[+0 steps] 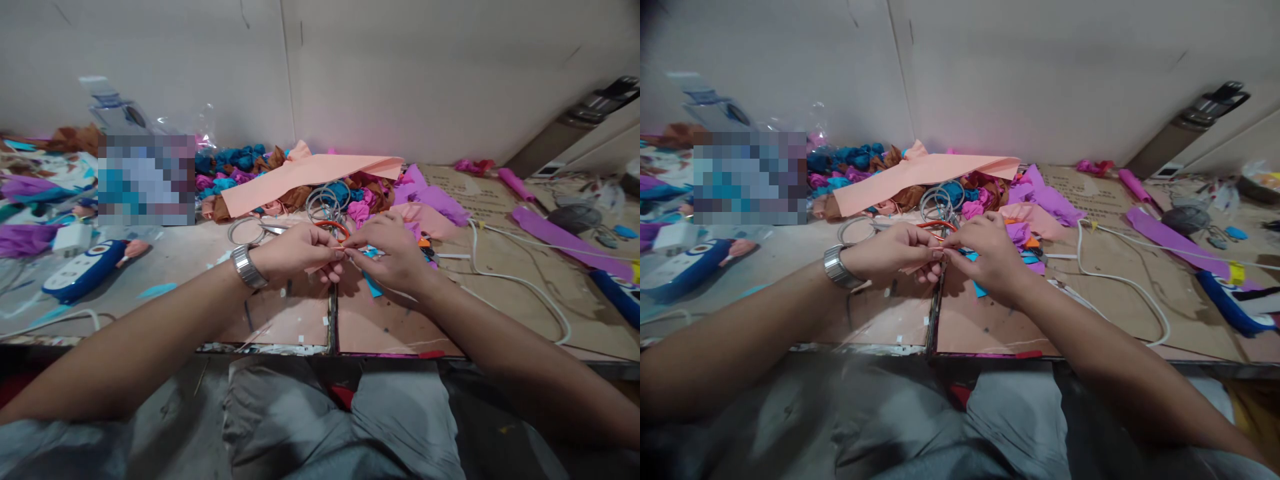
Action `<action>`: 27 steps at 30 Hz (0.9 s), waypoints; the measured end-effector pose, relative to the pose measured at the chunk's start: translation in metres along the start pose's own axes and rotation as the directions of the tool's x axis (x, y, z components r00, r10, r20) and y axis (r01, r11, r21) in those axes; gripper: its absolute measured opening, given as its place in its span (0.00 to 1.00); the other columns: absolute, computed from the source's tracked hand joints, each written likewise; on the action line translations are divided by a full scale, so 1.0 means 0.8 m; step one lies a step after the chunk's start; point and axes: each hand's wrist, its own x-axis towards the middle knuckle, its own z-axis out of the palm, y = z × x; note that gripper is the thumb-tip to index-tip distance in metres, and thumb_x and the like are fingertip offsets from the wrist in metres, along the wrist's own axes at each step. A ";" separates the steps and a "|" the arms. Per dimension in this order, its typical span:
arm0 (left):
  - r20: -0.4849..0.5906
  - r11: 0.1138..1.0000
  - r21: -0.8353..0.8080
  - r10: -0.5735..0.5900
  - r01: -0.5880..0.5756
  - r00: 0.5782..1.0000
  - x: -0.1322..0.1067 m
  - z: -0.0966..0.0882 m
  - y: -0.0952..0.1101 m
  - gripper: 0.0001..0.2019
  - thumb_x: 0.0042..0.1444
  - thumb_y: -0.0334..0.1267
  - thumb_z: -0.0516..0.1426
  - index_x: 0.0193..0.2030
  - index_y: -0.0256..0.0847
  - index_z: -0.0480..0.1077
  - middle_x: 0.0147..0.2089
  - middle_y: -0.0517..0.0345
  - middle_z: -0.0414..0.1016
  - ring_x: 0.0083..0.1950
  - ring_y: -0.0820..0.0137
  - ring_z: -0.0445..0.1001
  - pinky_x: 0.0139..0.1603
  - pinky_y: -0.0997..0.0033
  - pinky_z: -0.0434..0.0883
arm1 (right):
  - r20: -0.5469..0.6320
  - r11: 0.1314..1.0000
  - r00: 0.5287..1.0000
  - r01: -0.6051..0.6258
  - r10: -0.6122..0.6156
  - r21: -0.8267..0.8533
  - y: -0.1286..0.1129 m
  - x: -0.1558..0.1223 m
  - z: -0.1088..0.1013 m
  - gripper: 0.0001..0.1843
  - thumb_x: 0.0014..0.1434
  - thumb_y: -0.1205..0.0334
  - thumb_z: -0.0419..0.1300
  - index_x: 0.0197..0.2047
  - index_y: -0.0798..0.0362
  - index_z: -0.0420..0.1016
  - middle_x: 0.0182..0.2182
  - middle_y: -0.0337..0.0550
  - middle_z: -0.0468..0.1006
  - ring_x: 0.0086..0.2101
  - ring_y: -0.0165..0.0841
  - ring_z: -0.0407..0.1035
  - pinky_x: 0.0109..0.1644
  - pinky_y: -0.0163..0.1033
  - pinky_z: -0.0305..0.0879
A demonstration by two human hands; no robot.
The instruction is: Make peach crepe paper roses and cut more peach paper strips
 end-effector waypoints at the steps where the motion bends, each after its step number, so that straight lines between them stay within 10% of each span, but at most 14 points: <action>1: -0.005 1.000 -0.002 -0.001 0.001 1.000 0.000 0.000 0.000 0.19 0.58 0.52 0.65 0.34 0.34 0.75 0.31 0.54 0.81 0.27 0.78 0.76 0.28 0.81 0.72 | -0.004 1.000 1.000 0.003 -0.003 -0.002 0.000 0.000 0.000 0.03 0.65 0.60 0.64 0.40 0.48 0.79 0.33 0.38 0.84 0.39 0.37 0.73 0.53 0.48 0.54; 27: 0.023 0.966 -0.255 -0.029 0.034 0.999 0.001 -0.002 -0.004 0.15 0.58 0.46 0.65 0.34 0.33 0.76 0.27 0.53 0.79 0.26 0.72 0.78 0.26 0.78 0.74 | 0.029 0.998 0.999 0.042 -0.041 -0.038 -0.002 -0.001 -0.005 0.06 0.69 0.58 0.60 0.41 0.46 0.78 0.39 0.38 0.85 0.42 0.37 0.75 0.56 0.51 0.52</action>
